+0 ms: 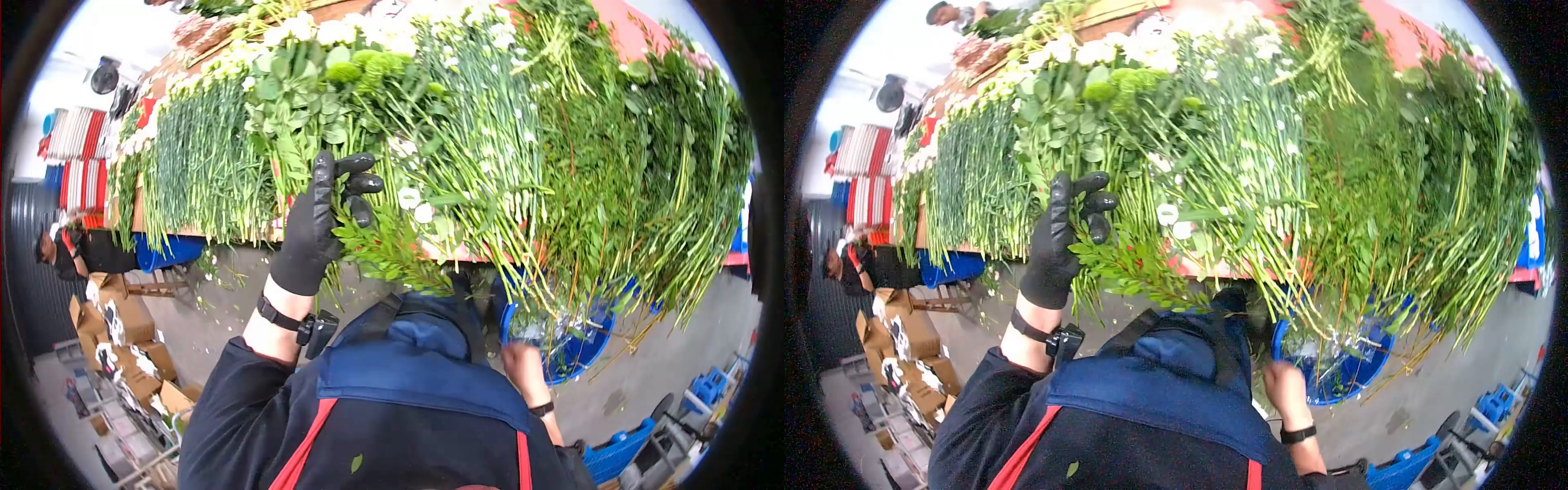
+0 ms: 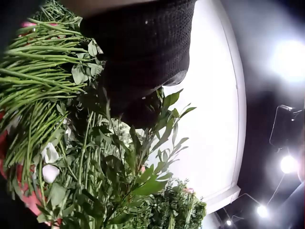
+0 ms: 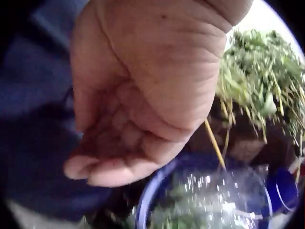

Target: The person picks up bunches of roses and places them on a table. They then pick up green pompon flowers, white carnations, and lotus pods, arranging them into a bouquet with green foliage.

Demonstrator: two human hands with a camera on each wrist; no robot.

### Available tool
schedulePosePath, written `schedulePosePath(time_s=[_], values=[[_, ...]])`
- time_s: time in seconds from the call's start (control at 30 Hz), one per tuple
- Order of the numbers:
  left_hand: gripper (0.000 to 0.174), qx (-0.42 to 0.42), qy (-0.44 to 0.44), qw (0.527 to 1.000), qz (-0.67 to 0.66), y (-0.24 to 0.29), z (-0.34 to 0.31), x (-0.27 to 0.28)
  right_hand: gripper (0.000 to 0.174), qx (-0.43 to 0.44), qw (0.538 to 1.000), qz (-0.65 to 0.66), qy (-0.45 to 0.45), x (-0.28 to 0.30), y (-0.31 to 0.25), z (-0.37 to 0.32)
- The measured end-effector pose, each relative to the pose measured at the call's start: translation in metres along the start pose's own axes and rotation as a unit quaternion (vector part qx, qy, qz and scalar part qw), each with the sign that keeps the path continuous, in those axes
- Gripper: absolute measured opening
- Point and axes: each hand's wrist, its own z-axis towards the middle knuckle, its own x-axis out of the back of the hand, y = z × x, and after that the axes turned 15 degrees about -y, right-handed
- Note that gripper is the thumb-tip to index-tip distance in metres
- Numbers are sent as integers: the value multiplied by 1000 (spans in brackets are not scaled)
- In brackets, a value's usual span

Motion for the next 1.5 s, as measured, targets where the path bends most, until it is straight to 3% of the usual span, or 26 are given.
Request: schedulePosePath(time_s=[0.07, 0.17, 0.23, 0.3, 0.37, 0.43, 0.47, 0.57, 0.67, 0.73, 0.83, 0.87, 0.9, 0.97, 1.0, 1.1, 1.13, 1.23, 1.27, 1.37, 1.43, 1.5], values=[[61, -32, -4, 999, -35, 6, -6, -6, 13, 149, 959, 19, 242, 54, -57, 49], [62, -59, -8, 996, -59, 4, -5, -8, 6, 233, 894, -60, 379, 119, -108, 134], [64, -90, -15, 995, -37, -7, -1, -7, 13, 227, 884, -90, 399, 140, -135, 181], [65, -37, 5, 999, 19, -30, 6, 15, 19, 172, 904, -154, 360, 143, -145, 215], [65, -20, -4, 1000, -13, -34, -1, 14, 15, 182, 898, -150, 372, 144, -142, 232], [64, -44, -41, 996, -69, -17, -16, -5, 11, 234, 901, -21, 365, 153, -160, 208], [63, -55, -32, 997, -42, -31, -15, 8, 12, 267, 875, 7, 403, 151, -162, 201], [61, -45, -49, 992, -111, -39, -21, 17, 15, 199, 923, 98, 315, 146, -157, 181], [57, -66, -71, 990, -107, -29, -28, 12, 14, 264, 895, 144, 330, 136, -153, 168], [54, -96, -80, 987, -100, -32, -26, 10, 13, 271, 902, 175, 286, 135, -161, 145], [51, -129, -12, 991, -41, -51, -16, 11, 13, 301, 911, 162, 231, 124, -168, 128], [46, -161, -13, 984, -76, -24, -22, -11, 16, 322, 904, 192, 207, 119, -178, 119], [46, -142, -3, 990, -15, -23, -24, -9, 21, 330, 907, 188, 181, 116, -184, 113], [45, -103, 15, 988, 110, -23, -28, -4, 22, 406, 883, 37, 235, 116, -208, 102], [44, -182, -19, 964, 192, -30, -27, 3, 23, 406, 886, 30, 222, 116, -216, 95], [45, -154, 1, 986, 64, -16, -23, 1, 23, 324, 940, -56, 93, 117, -189, 94], [45, -151, -23, 988, -30, -5, -30, -7, 22, 331, 933, -84, 111, 114, -177, 94], [45, -143, -13, 988, -62, -15, -27, 0, 21, 306, 946, 105, 20, 116, -174, 69], [45, -162, -23, 986, -30, -20, -28, 2, 23, 266, 941, 200, -63, 116, -168, 67], [48, -177, -73, 981, 15, -33, -34, 13, 21, 271, 882, 349, -166, 116, -160, 65], [45, -128, -81, 988, 39, -48, -32, 32, 20, 268, 850, 422, -168, 109, -158, 71], [48, -142, -86, 986, 28, -85, -18, 59, 20, 262, 810, 500, -158, 102, -162, 71]])
